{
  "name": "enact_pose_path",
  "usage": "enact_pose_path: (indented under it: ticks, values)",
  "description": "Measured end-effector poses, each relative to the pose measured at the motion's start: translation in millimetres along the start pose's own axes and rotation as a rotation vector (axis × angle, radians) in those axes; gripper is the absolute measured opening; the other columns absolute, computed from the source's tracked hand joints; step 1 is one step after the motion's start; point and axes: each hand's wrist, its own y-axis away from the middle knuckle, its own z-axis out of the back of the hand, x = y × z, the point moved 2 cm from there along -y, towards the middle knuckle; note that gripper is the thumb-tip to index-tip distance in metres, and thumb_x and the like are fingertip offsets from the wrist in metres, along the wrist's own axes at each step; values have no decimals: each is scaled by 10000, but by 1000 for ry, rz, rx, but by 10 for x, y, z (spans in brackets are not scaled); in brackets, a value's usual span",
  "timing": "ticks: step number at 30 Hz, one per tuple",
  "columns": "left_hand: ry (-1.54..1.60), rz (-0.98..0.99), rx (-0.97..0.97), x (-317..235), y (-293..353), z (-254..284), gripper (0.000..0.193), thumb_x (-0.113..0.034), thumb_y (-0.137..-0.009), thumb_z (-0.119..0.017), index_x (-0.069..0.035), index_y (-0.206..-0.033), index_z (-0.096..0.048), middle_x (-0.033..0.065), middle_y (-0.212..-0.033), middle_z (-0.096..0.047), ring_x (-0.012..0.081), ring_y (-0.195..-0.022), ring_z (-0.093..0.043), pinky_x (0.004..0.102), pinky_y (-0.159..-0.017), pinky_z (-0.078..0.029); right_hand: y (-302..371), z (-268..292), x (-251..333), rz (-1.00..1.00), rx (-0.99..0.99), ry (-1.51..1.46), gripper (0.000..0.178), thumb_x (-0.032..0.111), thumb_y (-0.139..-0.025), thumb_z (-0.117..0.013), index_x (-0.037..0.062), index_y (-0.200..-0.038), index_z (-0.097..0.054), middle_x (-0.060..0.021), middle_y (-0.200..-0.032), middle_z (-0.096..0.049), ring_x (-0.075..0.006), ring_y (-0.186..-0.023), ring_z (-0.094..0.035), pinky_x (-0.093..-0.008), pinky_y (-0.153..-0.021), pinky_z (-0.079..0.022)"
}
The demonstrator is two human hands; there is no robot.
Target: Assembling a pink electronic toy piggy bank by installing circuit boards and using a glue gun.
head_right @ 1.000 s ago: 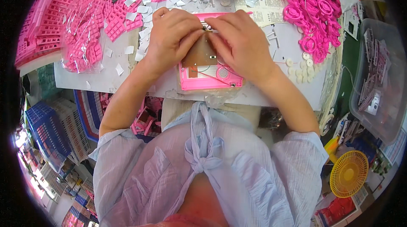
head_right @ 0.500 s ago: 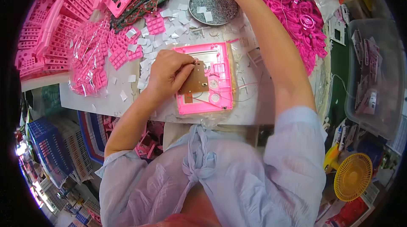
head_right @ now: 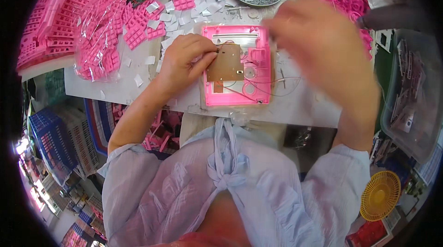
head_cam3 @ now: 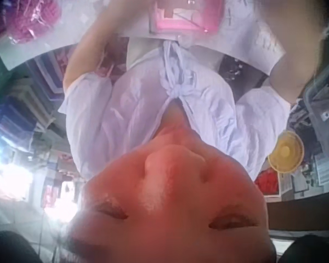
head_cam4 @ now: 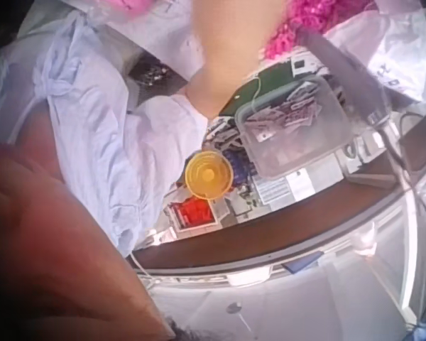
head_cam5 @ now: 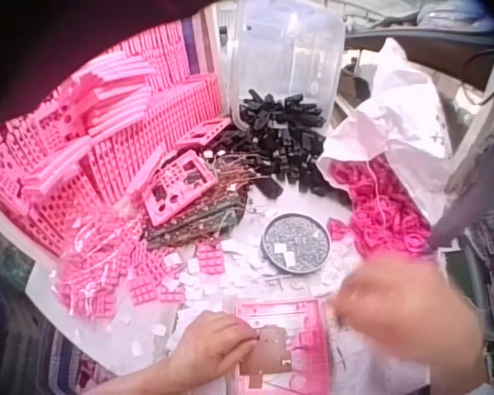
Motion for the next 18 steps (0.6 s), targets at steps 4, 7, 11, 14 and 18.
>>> enact_pose_path:
  ticks: [4,7,11,14,18]
  values:
    - [173,168,-31,36,-38,-89,115,-75,-860,-738,-51,-967,-702,81,-927,-701,237,-766,-648,350,-699,-483,-1,-626,368,33,226,-47,433,109,-774,-723,65,-1200,-656,-87,-1010,-669,-287,-995,-617,-379,-822,-541]
    - [263,240,-88,40,-27,-130,95,-74,-869,-733,-44,-953,-701,73,-896,-696,219,-748,-642,343,-680,-487,-27,-819,285,-51,9,-181,539,187,-748,-775,42,-1242,-615,-117,-1110,-655,-312,-1057,-582,-400,-899,-518]
    - [60,96,-84,38,-46,-111,88,-77,-868,-734,-42,-940,-698,68,-866,-694,217,-746,-641,345,-683,-488,51,-1045,176,-59,-71,-246,672,281,-689,-838,31,-1264,-596,-146,-1213,-623,-357,-1120,-541,-450,-985,-476]
    - [-51,63,-142,62,-51,-104,92,-83,-863,-740,-45,-936,-699,68,-869,-697,215,-744,-640,345,-685,-486,170,-1005,186,-5,-61,-286,627,278,-688,-840,41,-1226,-622,-143,-1196,-622,-361,-1117,-543,-457,-973,-479]
    - [43,96,-140,20,-112,-94,74,-119,-840,-727,-83,-900,-702,93,-826,-671,314,-783,-639,420,-689,-481,309,-908,128,-208,-136,-247,514,262,-713,-824,54,-1154,-660,-135,-1156,-622,-348,-1105,-550,-448,-940,-497]
